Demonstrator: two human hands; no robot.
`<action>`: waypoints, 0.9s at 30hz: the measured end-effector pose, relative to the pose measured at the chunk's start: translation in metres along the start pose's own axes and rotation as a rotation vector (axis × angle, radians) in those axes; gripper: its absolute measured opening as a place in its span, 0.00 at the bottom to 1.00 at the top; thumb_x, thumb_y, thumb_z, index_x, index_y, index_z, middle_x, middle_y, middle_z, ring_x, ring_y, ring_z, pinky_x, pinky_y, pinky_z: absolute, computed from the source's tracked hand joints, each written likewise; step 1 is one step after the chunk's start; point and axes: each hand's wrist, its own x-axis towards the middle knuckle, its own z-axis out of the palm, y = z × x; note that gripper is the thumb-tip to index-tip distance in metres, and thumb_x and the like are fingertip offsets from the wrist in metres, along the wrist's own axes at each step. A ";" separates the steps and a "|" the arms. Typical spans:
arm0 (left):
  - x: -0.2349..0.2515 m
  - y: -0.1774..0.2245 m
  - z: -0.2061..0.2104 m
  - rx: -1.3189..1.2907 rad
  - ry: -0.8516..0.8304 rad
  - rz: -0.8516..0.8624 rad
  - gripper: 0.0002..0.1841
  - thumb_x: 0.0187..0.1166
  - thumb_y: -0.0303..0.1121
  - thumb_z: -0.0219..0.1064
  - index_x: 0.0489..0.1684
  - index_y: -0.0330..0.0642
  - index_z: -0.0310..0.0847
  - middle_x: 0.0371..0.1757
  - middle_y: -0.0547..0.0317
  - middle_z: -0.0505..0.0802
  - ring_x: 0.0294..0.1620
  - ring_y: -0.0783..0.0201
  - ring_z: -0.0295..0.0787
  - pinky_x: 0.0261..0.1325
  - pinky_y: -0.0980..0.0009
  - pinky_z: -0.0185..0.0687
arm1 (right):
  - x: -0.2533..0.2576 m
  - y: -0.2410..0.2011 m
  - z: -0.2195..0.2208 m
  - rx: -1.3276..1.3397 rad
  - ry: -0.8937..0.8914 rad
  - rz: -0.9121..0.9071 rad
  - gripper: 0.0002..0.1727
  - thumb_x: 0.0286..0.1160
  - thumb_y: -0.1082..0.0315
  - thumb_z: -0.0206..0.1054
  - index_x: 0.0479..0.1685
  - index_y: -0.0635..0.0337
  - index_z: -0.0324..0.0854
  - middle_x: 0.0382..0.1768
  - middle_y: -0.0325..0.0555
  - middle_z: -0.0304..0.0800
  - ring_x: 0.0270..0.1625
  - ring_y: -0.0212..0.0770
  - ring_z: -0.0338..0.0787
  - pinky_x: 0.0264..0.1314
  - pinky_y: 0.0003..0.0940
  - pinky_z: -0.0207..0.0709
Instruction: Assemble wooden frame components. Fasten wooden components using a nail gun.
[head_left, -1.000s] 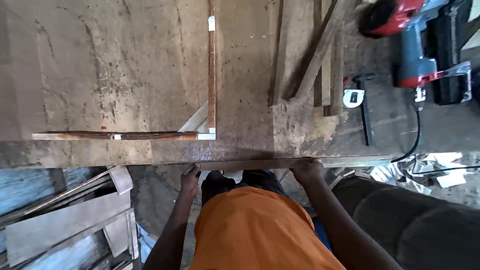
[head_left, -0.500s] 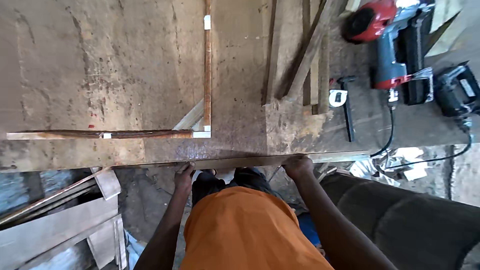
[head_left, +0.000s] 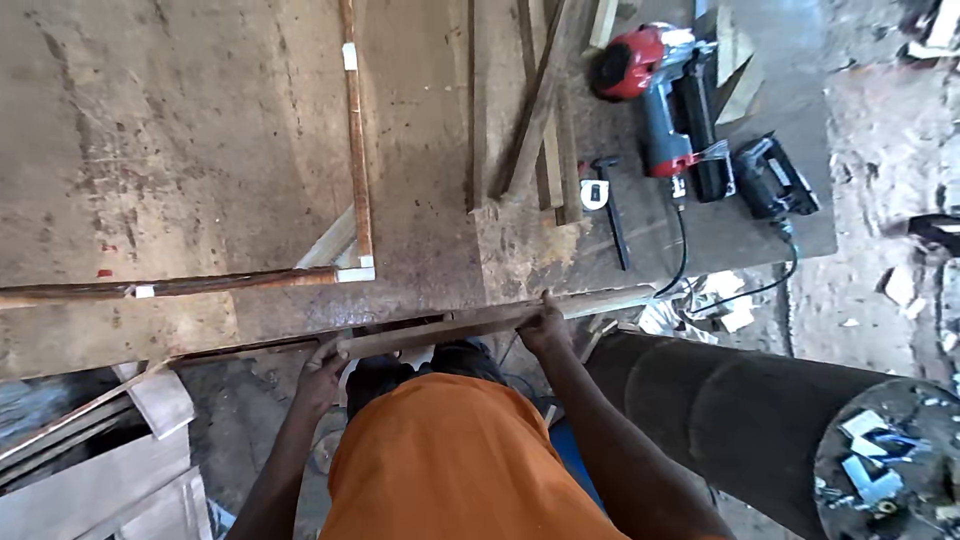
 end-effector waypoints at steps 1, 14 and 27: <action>-0.003 -0.007 -0.006 -0.050 -0.022 0.005 0.23 0.81 0.22 0.66 0.76 0.48 0.78 0.69 0.50 0.88 0.65 0.51 0.88 0.71 0.50 0.84 | 0.001 0.003 -0.004 0.004 0.015 0.002 0.23 0.85 0.48 0.60 0.68 0.54 0.72 0.53 0.49 0.87 0.54 0.45 0.89 0.58 0.51 0.85; -0.007 0.006 0.027 -0.242 0.409 -0.381 0.25 0.75 0.37 0.74 0.70 0.40 0.78 0.65 0.45 0.89 0.63 0.51 0.88 0.65 0.52 0.86 | -0.010 0.020 -0.043 0.114 -0.291 -0.004 0.16 0.59 0.73 0.59 0.49 0.55 0.78 0.39 0.46 0.90 0.40 0.42 0.91 0.46 0.45 0.87; 0.013 0.014 0.037 -0.461 0.296 -0.161 0.27 0.78 0.30 0.73 0.76 0.43 0.70 0.66 0.50 0.87 0.64 0.55 0.89 0.69 0.57 0.86 | -0.003 0.011 0.007 0.047 -0.013 0.019 0.25 0.94 0.48 0.47 0.80 0.52 0.62 0.67 0.51 0.80 0.66 0.47 0.85 0.67 0.51 0.82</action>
